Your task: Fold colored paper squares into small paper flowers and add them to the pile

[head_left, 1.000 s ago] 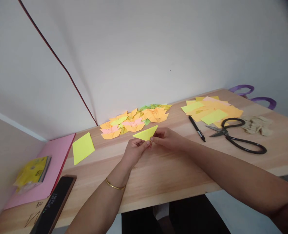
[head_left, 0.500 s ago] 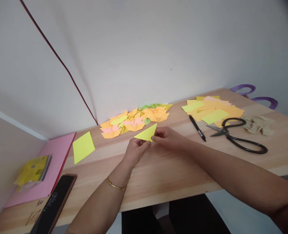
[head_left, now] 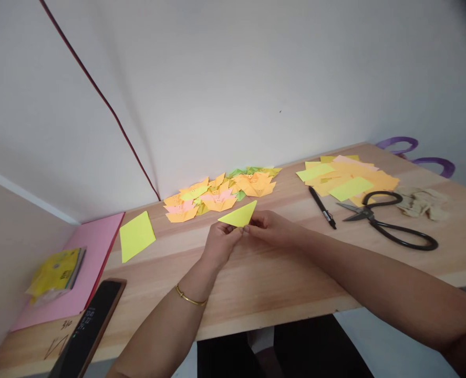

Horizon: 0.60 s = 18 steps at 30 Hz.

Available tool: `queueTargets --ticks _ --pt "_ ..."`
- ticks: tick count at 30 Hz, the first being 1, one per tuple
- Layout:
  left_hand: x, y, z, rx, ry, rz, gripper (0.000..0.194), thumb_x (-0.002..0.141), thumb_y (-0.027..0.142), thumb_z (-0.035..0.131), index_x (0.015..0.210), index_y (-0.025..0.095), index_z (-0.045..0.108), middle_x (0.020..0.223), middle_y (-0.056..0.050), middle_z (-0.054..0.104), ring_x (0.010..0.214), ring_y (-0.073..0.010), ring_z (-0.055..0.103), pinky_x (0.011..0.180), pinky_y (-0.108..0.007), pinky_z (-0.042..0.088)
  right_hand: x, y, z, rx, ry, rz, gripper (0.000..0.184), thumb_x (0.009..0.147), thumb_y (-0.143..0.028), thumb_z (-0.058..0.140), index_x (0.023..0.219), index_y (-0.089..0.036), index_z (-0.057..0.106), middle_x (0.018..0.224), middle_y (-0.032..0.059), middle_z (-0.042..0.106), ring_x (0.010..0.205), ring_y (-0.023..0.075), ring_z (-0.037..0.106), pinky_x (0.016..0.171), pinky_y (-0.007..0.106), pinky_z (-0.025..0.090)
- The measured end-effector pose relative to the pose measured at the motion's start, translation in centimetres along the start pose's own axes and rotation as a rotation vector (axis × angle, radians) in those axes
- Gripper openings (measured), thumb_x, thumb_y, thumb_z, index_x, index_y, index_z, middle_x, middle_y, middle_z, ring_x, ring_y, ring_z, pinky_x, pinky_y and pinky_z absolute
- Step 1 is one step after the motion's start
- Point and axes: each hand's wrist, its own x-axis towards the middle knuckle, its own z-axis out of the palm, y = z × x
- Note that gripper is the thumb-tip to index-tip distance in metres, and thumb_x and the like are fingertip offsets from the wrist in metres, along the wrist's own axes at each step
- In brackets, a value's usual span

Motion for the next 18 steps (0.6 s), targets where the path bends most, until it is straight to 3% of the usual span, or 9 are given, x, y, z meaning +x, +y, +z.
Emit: queueTargets --ticks 10,18 --pt "0.2 0.5 -0.1 0.031 0.079 0.006 0.011 0.060 0.015 0.065 0.070 0.013 0.069 0.067 -0.001 0.067 0.060 -0.0114 0.056 0.064 -0.024 0.043 0.0 -0.1 -0.2 -0.047 0.038 0.016 0.018 0.074 -0.025 0.053 0.086 -0.019 0.066 0.077 0.0008 0.065 0.075 0.0182 0.057 0.065 0.027 0.043" --pt "1.0 1.0 -2.6 0.142 0.193 0.118 0.004 0.059 0.014 0.062 0.056 0.015 0.060 0.061 0.001 0.059 0.061 -0.0098 0.053 0.062 -0.022 0.041 -0.2 -0.4 -0.7 -0.071 0.019 0.039 0.023 0.078 -0.025 0.048 0.094 -0.018 0.062 0.085 0.0018 0.061 0.075 0.0160 0.054 0.066 0.027 0.041"
